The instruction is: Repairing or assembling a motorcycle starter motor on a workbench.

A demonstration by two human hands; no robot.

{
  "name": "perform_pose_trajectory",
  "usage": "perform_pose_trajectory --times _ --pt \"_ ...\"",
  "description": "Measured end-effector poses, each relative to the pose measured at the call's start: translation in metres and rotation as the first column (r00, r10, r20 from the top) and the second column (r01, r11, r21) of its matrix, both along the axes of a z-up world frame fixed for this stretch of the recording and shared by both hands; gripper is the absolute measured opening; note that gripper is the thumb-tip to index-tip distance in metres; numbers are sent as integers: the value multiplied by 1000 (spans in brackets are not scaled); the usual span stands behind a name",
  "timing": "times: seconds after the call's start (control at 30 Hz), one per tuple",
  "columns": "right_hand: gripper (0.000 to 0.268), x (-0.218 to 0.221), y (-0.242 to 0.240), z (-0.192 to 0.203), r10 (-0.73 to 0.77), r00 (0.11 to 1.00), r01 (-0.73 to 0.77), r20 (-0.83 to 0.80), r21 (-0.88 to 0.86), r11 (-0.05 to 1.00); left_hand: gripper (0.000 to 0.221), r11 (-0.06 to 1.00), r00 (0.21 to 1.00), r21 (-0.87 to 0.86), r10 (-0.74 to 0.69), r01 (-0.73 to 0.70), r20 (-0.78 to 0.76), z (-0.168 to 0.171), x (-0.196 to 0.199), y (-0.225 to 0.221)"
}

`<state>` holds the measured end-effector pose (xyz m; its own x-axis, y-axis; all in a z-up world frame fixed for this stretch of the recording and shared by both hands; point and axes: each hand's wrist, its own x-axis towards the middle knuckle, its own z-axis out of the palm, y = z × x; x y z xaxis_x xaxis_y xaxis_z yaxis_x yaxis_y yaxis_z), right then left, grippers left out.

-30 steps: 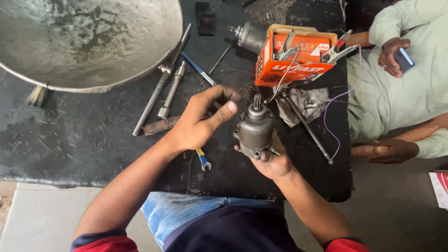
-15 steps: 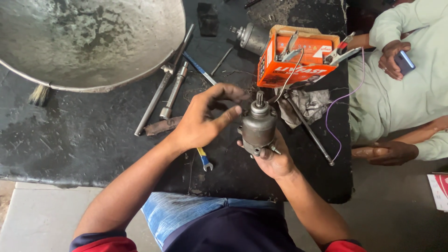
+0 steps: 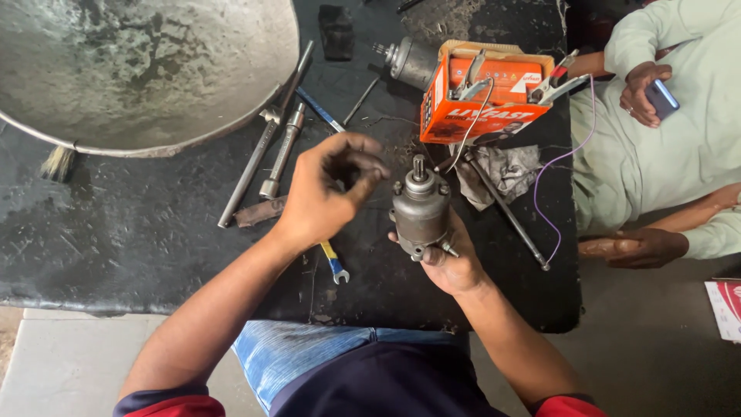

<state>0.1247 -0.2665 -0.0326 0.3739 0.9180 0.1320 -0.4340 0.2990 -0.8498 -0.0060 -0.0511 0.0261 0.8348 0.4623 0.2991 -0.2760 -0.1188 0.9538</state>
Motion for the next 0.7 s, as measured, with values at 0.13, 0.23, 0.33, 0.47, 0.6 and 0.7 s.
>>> perform_pose_trajectory --times 0.13,0.23,0.33,0.47,0.6,0.7 --pt "90 -1 2 3 -6 1000 6 -7 4 1000 49 1000 999 -20 11 -12 -52 12 -5 0" --pt "88 -3 3 6 -23 1000 23 16 12 1000 76 984 994 149 -106 101 24 15 -4 -6" --pt "91 -3 2 9 -45 995 47 85 -20 999 88 961 984 211 -167 177 -65 12 0 -14" --pt "104 4 -9 61 61 614 163 787 -202 966 80 944 979 286 -119 163 -165 10 2 -15" --pt "62 23 -36 149 407 164 419 898 -437 796 79 913 977 357 -147 195 -157 8 -1 -12" --pt "22 59 -44 177 40 -32 479 999 -20 878 77 879 974 419 -215 228 -78 3 -1 -3"
